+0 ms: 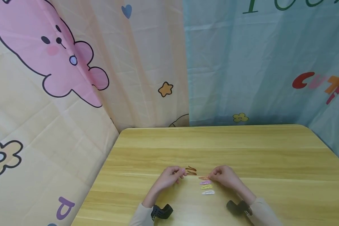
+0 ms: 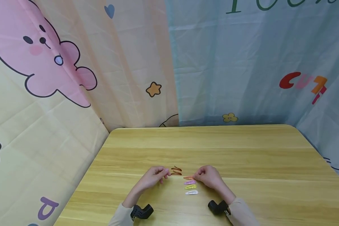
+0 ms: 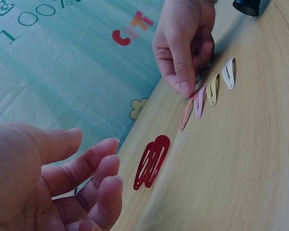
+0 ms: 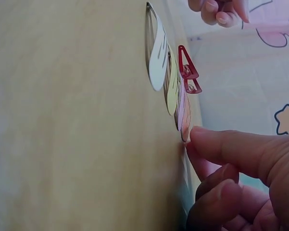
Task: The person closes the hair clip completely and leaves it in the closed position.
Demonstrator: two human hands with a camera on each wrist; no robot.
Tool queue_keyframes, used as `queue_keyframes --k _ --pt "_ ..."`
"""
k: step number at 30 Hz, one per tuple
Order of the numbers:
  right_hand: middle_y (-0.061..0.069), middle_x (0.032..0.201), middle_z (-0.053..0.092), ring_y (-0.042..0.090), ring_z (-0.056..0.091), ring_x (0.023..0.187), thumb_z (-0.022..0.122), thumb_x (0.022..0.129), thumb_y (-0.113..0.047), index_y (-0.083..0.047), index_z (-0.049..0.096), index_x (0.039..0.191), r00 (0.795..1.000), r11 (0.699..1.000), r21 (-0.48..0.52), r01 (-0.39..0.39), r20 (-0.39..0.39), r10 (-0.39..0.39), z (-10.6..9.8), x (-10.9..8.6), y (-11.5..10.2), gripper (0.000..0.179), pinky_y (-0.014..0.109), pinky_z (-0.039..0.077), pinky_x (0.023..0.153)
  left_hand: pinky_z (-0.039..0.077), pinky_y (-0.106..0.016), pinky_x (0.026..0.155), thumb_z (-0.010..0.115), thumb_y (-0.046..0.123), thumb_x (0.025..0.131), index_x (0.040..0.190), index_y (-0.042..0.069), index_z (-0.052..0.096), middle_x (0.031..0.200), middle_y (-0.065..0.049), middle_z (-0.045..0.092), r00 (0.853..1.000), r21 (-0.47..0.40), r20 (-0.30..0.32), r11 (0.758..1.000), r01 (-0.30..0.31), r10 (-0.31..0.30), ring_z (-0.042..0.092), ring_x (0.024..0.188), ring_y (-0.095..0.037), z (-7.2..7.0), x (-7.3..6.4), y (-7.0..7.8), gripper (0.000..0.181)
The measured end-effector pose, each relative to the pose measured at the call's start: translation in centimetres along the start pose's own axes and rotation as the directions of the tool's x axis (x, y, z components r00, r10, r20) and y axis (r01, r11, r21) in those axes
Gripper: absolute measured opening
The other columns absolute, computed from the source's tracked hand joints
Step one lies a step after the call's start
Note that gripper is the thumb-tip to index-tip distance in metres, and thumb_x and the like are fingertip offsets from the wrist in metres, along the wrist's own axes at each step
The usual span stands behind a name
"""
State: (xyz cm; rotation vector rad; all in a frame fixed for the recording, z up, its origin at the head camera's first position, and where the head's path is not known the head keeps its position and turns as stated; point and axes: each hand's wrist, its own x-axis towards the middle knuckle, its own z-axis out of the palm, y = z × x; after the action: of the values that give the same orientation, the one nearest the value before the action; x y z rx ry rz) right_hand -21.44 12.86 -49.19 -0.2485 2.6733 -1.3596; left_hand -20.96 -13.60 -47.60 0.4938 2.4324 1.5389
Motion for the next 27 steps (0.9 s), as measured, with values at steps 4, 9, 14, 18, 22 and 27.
queue_keyframes --k 4,9,14,18,22,27 --pt "-0.002 0.064 0.055 0.011 0.045 0.050 0.072 0.083 -0.013 -0.008 0.068 0.075 1.000 1.000 -0.007 -0.005 -0.012 0.005 -0.2 0.1 0.1 0.010 0.024 0.036 0.045 0.047 -0.031 0.057 0.052 0.029 0.099 0.094 0.002 0.068 0.083 -0.006 0.062 1.000 0.017 -0.017 1.000 0.007 -0.006 0.056 0.065 -0.020 0.0 0.2 -0.2 0.032" --pt "-0.003 0.067 0.058 0.012 0.048 0.055 0.074 0.081 -0.015 -0.008 0.068 0.075 0.999 0.999 -0.019 0.035 -0.023 -0.036 -0.3 0.1 0.3 0.011 0.026 0.039 0.050 0.042 -0.026 0.050 0.056 0.027 0.097 0.094 0.006 0.069 0.078 -0.005 0.062 0.997 0.080 -0.077 0.997 0.012 -0.006 0.054 0.059 -0.016 0.4 0.2 -0.6 0.025" --pt "-0.004 0.067 0.058 0.013 0.048 0.057 0.075 0.081 -0.019 -0.009 0.068 0.077 0.998 0.998 -0.014 0.054 -0.008 -0.054 -0.1 0.1 0.7 0.013 0.026 0.039 0.051 0.042 -0.025 0.050 0.062 0.027 0.093 0.093 0.013 0.068 0.076 0.004 0.062 0.985 0.187 -0.173 0.982 0.039 -0.006 0.054 0.060 -0.008 1.1 0.0 -1.0 0.015" --pt "-0.003 0.061 0.053 0.011 0.044 0.052 0.074 0.082 -0.022 -0.009 0.067 0.078 0.998 0.998 0.009 0.069 0.003 -0.069 -0.2 0.1 0.7 0.015 0.023 0.036 0.046 0.042 -0.026 0.056 0.067 0.030 0.089 0.092 0.015 0.067 0.077 0.010 0.060 0.967 0.287 -0.252 0.957 0.046 0.029 0.052 0.064 -0.007 1.6 0.1 -1.3 0.016" --pt "-0.002 0.058 0.051 0.010 0.042 0.049 0.071 0.085 -0.024 -0.006 0.067 0.080 0.997 0.996 0.042 0.076 0.010 -0.077 -0.4 -0.1 0.5 0.019 0.022 0.034 0.043 0.041 -0.027 0.057 0.069 0.034 0.087 0.094 0.012 0.066 0.079 0.008 0.060 0.954 0.336 -0.294 0.940 0.049 0.055 0.051 0.065 -0.008 1.9 0.2 -1.3 0.023" --pt "0.000 0.056 0.051 0.010 0.042 0.047 0.069 0.087 -0.027 -0.006 0.067 0.081 0.998 0.996 0.070 0.055 0.013 -0.056 -0.7 -0.2 0.1 0.022 0.021 0.033 0.042 0.039 -0.027 0.055 0.071 0.035 0.085 0.092 0.011 0.068 0.078 0.008 0.061 0.946 0.377 -0.318 0.924 0.061 0.067 0.050 0.062 -0.007 2.3 0.6 -1.6 0.026"
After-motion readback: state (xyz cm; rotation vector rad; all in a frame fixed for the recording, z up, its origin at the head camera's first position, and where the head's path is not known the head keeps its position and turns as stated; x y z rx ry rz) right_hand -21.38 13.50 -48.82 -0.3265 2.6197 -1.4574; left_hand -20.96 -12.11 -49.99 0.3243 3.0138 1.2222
